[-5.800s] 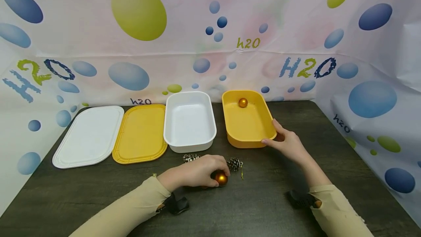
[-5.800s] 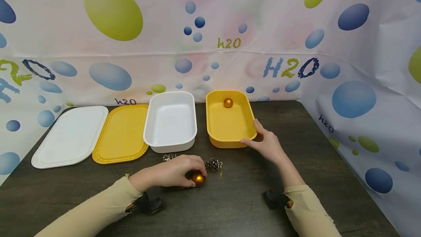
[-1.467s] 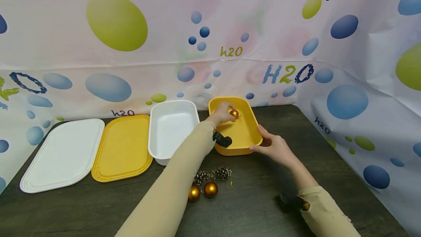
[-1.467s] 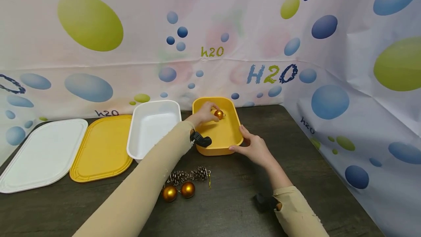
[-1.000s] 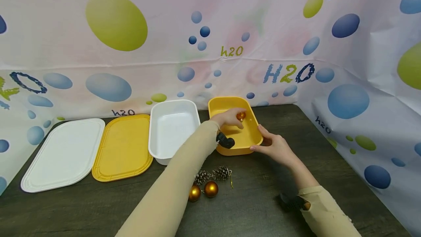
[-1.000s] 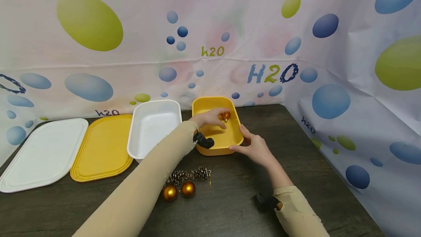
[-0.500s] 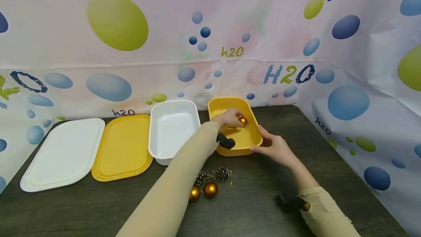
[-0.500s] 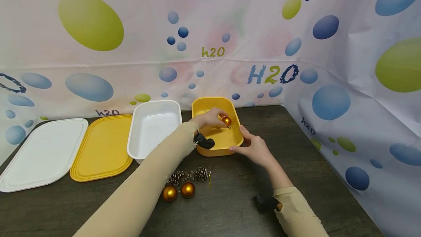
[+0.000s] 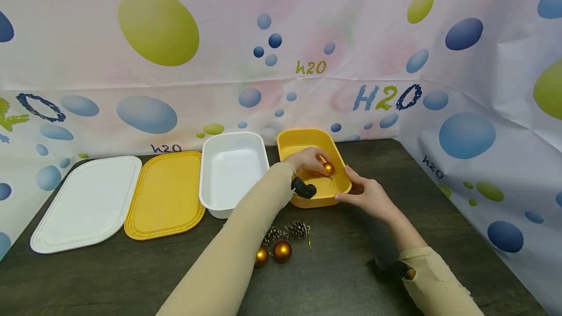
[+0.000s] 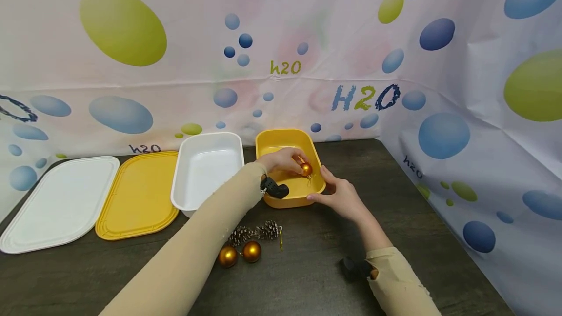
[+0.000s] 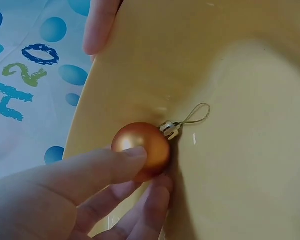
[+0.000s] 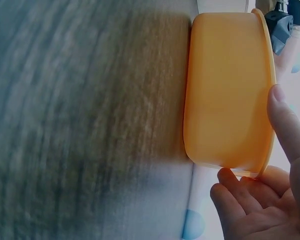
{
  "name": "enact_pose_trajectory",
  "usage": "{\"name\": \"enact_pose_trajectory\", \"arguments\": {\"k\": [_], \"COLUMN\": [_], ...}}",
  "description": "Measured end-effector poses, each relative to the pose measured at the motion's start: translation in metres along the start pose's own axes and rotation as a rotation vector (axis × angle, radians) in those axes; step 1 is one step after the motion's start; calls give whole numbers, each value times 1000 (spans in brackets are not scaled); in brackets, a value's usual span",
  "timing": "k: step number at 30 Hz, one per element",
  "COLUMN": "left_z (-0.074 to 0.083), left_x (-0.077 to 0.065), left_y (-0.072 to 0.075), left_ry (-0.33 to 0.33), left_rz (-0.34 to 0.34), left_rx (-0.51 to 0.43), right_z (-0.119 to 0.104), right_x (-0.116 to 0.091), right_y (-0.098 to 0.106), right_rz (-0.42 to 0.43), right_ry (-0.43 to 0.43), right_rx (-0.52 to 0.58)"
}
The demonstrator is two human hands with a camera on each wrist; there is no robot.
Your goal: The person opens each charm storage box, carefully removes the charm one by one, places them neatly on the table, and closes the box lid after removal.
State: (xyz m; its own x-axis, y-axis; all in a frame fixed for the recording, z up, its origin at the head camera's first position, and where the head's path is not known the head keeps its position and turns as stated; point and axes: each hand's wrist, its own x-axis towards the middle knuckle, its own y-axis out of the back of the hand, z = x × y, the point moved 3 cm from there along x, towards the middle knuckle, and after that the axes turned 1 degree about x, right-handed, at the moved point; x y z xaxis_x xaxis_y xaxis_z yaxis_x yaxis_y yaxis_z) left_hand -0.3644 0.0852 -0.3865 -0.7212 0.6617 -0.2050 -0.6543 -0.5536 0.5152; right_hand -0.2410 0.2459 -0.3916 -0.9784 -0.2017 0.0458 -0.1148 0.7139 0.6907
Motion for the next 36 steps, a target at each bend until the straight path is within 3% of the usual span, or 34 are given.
{"name": "enact_pose_trajectory", "arguments": {"k": [6,11,17,29,36], "left_z": [-1,-1,1,12,14], "left_x": [1,1,3,-8,-10], "left_y": [1,1,-4,-6,-6], "left_ry": [10,17,-4,79,109], "left_rz": [-46,-130,-248,-334,-355], "left_rx": [-15,-31,19,21,67], "right_z": [-2,-2,-2,-2,-2], "right_x": [0,0,0,1,0], "right_y": [1,1,0,1,1], "right_rz": [-2,-3,-7,-13,-13], "right_ry": [3,5,9,17,21], "right_rx": [-2,-4,-4,5,11]}}
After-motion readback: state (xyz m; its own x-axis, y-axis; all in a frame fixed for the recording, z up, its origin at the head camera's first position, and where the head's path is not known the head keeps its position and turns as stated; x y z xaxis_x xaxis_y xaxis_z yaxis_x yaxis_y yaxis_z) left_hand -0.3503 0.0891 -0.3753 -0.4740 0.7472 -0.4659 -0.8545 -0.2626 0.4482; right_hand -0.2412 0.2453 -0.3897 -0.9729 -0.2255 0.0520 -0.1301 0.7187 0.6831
